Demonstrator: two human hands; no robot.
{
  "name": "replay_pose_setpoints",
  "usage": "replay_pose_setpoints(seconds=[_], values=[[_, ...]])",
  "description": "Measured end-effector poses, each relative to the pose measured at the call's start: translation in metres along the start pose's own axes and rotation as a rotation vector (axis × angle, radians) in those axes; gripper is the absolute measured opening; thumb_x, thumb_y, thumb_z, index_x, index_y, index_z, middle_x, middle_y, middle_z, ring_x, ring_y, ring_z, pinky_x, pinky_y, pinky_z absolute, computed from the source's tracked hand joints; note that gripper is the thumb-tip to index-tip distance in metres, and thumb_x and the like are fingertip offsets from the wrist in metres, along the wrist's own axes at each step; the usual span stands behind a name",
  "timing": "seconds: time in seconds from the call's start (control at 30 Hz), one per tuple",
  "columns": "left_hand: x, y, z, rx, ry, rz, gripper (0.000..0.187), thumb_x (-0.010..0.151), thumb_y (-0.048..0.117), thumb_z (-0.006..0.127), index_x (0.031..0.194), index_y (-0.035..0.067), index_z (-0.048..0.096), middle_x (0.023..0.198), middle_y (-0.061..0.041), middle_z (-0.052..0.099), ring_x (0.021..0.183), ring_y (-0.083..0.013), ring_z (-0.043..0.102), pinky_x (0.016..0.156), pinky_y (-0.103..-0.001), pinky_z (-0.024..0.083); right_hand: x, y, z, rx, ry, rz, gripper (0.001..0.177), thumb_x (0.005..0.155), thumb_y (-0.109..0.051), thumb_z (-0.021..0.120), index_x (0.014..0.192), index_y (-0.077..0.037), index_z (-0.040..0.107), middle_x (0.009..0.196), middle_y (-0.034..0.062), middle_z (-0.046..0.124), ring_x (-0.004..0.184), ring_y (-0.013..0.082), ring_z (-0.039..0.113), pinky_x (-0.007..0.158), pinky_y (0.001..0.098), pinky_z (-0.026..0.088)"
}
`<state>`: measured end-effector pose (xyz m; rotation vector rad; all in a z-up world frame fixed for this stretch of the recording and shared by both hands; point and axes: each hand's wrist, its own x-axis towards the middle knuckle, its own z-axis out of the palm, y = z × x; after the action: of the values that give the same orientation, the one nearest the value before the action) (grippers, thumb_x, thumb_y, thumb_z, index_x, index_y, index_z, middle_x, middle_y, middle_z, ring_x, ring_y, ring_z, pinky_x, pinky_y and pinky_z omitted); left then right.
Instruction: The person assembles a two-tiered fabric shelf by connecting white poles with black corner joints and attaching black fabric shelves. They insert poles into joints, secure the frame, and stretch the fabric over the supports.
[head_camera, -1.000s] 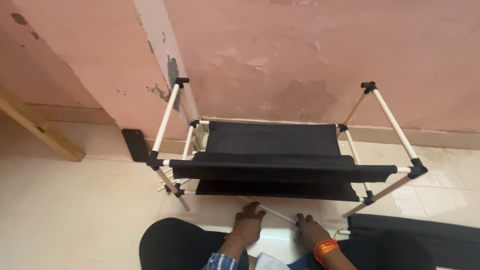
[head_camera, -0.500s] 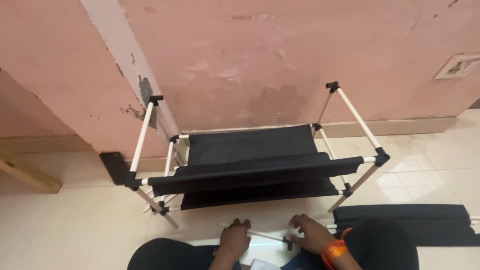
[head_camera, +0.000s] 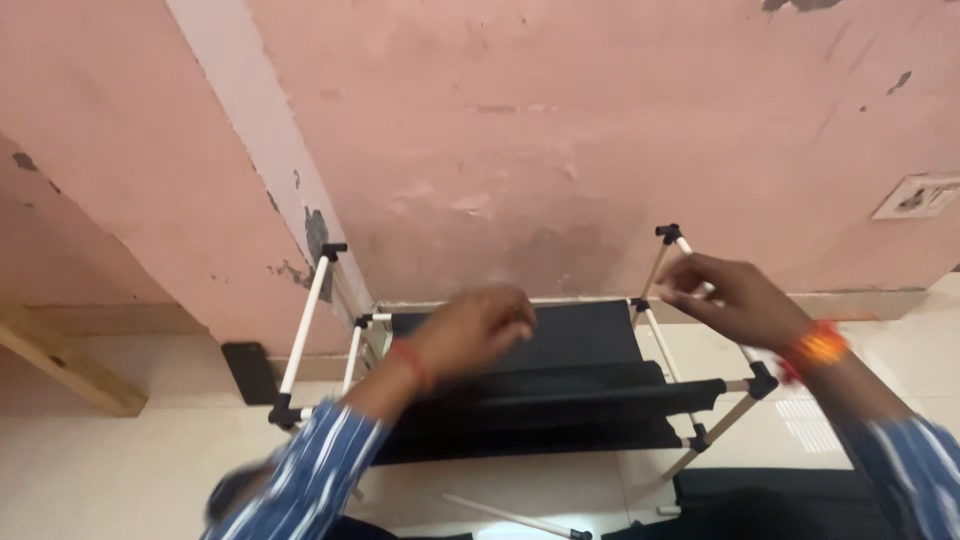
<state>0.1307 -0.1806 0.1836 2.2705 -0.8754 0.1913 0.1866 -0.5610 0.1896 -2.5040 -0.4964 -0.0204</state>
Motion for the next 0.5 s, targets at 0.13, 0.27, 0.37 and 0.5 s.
replay_pose_setpoints(seconds=[0.13, 0.27, 0.37, 0.5], values=[[0.054, -0.067, 0.011, 0.356, -0.345, -0.235, 0.043, 0.074, 0.031, 0.083, 0.108, 0.007, 0.071, 0.107, -0.018, 0.071, 0.102, -0.0382, 0.066, 0.087, -0.047, 0.053, 0.076, -0.001, 0.023, -0.095, -0.277, -0.048, 0.033, 0.092, -0.023, 0.065, 0.124, -0.015, 0.063, 0.102, 0.0046, 0.077, 0.098, 0.0209, 0.076, 0.088, 0.0382, 0.059], [0.049, -0.111, 0.058, 0.506, -0.832, -0.465, 0.048, 0.083, 0.043, 0.076, 0.116, 0.008, 0.072, 0.12, -0.014, 0.07, 0.108, -0.0372, 0.068, 0.089, -0.054, 0.055, 0.113, 0.018, 0.053, -0.425, -0.247, -0.096, 0.041, 0.09, -0.033, 0.071, 0.127, -0.017, 0.063, 0.121, 0.0092, 0.069, 0.116, 0.026, 0.066, 0.1, 0.038, 0.053], [0.043, -0.134, 0.084, 0.534, -1.08, -0.594, 0.051, 0.085, 0.048, 0.074, 0.119, 0.009, 0.074, 0.124, -0.013, 0.071, 0.11, -0.0362, 0.07, 0.091, -0.054, 0.057, 0.13, 0.043, 0.055, -0.638, 0.053, -0.096, 0.049, 0.083, -0.036, 0.075, 0.128, -0.022, 0.063, 0.135, 0.0096, 0.059, 0.126, 0.029, 0.055, 0.101, 0.0481, 0.044], [0.028, -0.162, 0.11, 0.52, -1.048, -0.483, 0.055, 0.079, 0.045, 0.083, 0.117, 0.006, 0.076, 0.123, -0.019, 0.072, 0.112, -0.036, 0.07, 0.093, -0.047, 0.057, 0.15, 0.085, 0.057, -0.542, 0.344, 0.039, 0.078, 0.065, -0.029, 0.082, 0.138, -0.018, 0.057, 0.14, 0.0165, 0.055, 0.13, 0.0427, 0.049, 0.092, 0.0632, 0.046]])
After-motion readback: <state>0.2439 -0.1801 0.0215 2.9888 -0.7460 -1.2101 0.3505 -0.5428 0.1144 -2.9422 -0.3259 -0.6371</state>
